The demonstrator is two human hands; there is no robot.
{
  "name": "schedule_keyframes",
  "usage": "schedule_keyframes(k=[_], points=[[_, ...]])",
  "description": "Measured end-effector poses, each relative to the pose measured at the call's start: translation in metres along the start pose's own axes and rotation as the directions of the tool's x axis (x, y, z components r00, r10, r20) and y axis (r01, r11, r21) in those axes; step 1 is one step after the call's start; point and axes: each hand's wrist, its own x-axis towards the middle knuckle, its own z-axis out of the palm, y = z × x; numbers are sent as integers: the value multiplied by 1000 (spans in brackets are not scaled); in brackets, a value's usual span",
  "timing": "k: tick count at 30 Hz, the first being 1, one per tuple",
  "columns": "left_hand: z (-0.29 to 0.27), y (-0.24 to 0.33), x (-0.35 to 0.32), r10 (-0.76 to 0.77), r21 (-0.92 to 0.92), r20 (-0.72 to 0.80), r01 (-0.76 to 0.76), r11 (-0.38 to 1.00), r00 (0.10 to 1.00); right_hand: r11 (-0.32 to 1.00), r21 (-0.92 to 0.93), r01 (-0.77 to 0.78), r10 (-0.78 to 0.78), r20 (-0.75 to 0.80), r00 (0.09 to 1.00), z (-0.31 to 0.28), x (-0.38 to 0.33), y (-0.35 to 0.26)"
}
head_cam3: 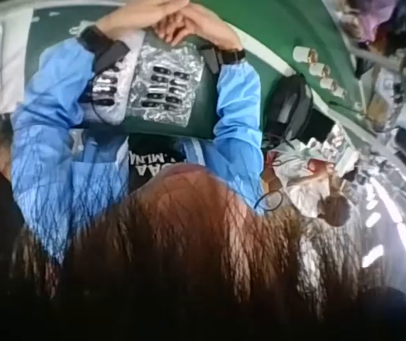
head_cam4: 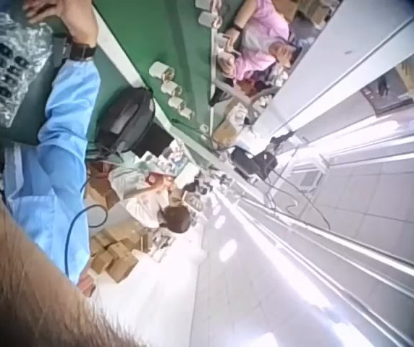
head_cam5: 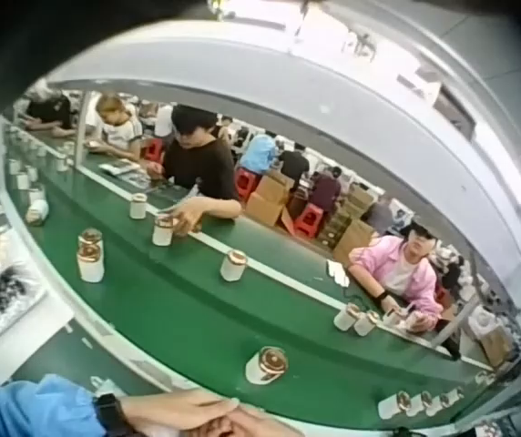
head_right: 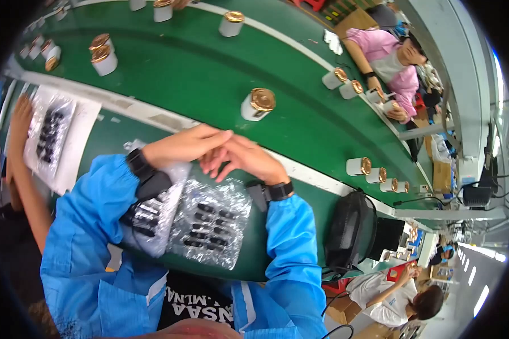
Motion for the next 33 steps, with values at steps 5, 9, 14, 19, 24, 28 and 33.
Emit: schedule_keyframes(k=[5,9,14,19,24,28,33], points=[[-1,-2,-2,-42,98,-11,43,994,999,999,-6,-48,48,-48,998,1,4,3],[-1,-4,-5,-56,88,-27,58,994,998,998,-18,-56,55,-72,996,5,4,3],[-1,-3,-6,-30,70,-28,32,997,999,998,-6,-60,59,-70,996,3,3,3],[-2,-7,-2,-15,60,13,14,998,1000,999,-7,-38,37,-62,997,-6,4,13],[-1,-10,-9,8,28,9,-8,1000,1000,998,-10,-63,63,-42,997,12,4,5],[-1,-5,-12,27,38,12,-27,999,1000,999,28,-33,33,-17,999,6,6,9],[-6,-8,-10,44,54,7,-44,998,999,999,50,-10,11,-32,999,8,7,6]])
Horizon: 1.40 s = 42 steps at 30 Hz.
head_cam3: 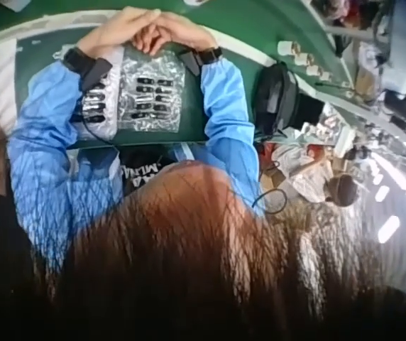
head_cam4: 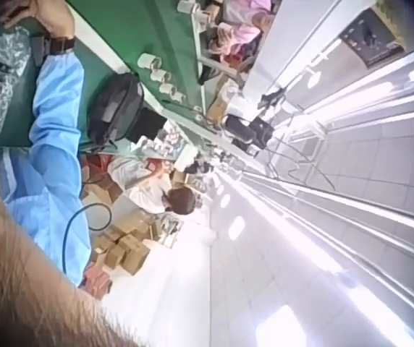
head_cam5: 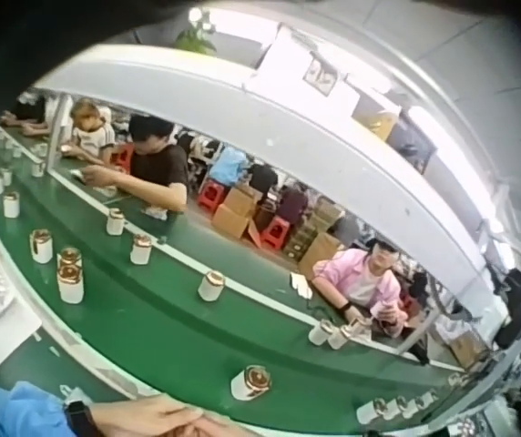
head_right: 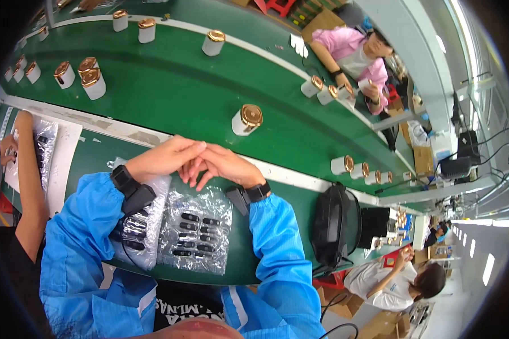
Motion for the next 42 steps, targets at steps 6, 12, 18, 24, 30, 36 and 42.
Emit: schedule_keyframes(k=[6,12,18,24,30,36,42], points=[[2,8,9,5,50,-10,-4,999,1000,998,-53,21,-20,18,1000,-9,0,-5],[0,0,10,-37,30,-41,38,999,998,998,-56,-23,22,-13,1000,-6,-1,-10],[-2,3,1,-46,45,-53,48,998,998,999,-30,22,-21,44,999,-4,4,-5],[-1,3,7,-18,34,-7,18,999,1000,999,-37,-12,12,14,1000,-5,1,-10],[6,12,9,-114,-12,-29,114,993,993,1000,-7,-16,16,-2,1000,-11,0,-6],[2,9,6,-76,89,27,73,993,997,996,-64,70,-69,15,997,-13,3,4],[1,8,1,-131,-14,-59,130,991,990,999,-33,42,-41,49,998,-8,3,-4]])
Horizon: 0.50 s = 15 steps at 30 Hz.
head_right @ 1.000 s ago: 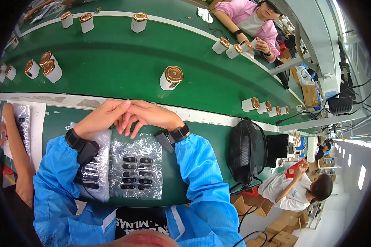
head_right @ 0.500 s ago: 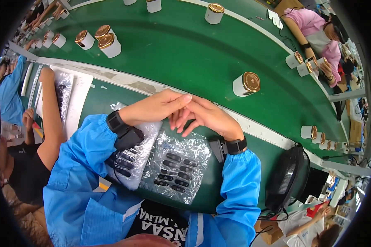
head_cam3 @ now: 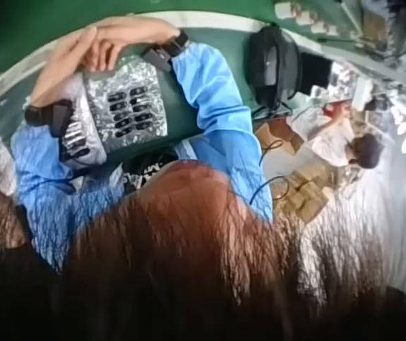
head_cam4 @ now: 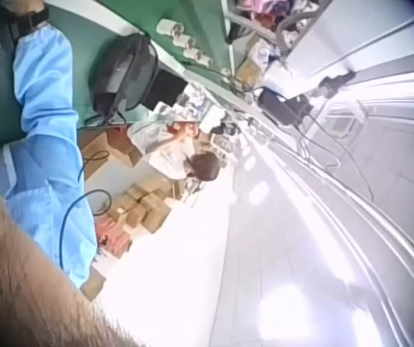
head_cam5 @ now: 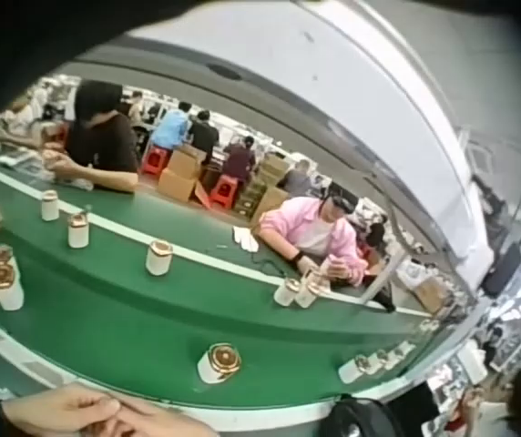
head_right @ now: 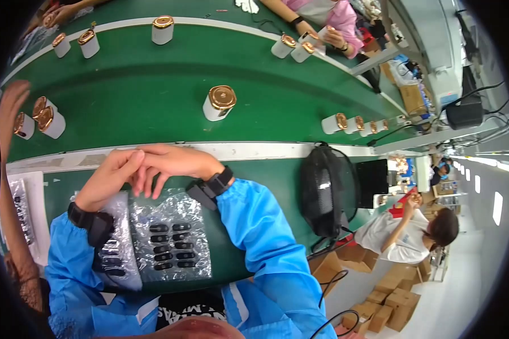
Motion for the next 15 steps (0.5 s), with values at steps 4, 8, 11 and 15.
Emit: schedule_keyframes(k=[4,8,11,15], points=[[-2,0,0,-8,-8,-18,8,1000,1000,1000,9,-18,19,-34,999,3,3,-4],[-3,-3,6,20,-22,7,-20,1000,1000,998,-3,-67,67,-28,997,-5,2,-4],[-5,-2,1,-31,-53,4,31,998,1000,997,11,-72,73,-54,996,2,5,0],[1,5,1,-26,-57,-5,25,998,1000,998,-18,-61,60,-25,998,-4,5,2]])
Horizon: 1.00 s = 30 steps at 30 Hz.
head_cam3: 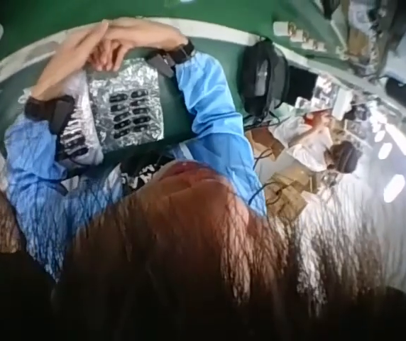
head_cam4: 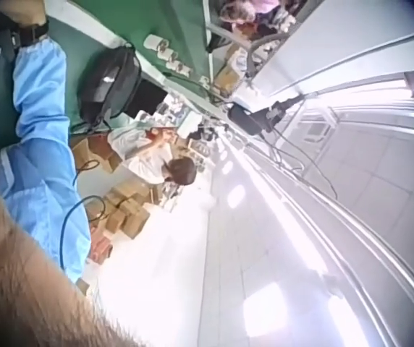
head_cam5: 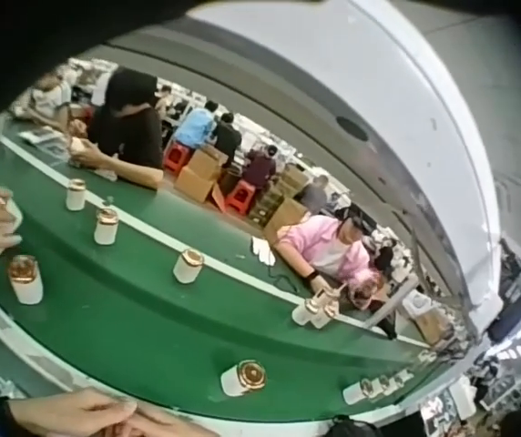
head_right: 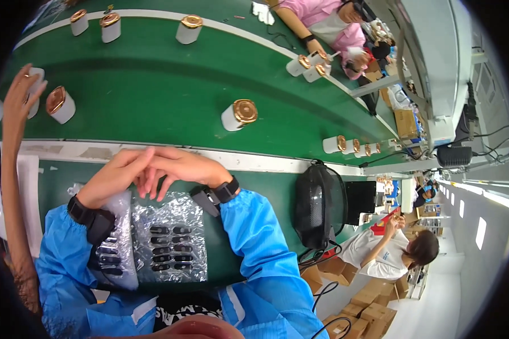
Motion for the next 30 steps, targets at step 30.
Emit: schedule_keyframes(k=[30], points=[[-9,-20,5,235,-135,-40,-238,962,971,997,-70,32,-51,-283,958,20,-3,-14]])
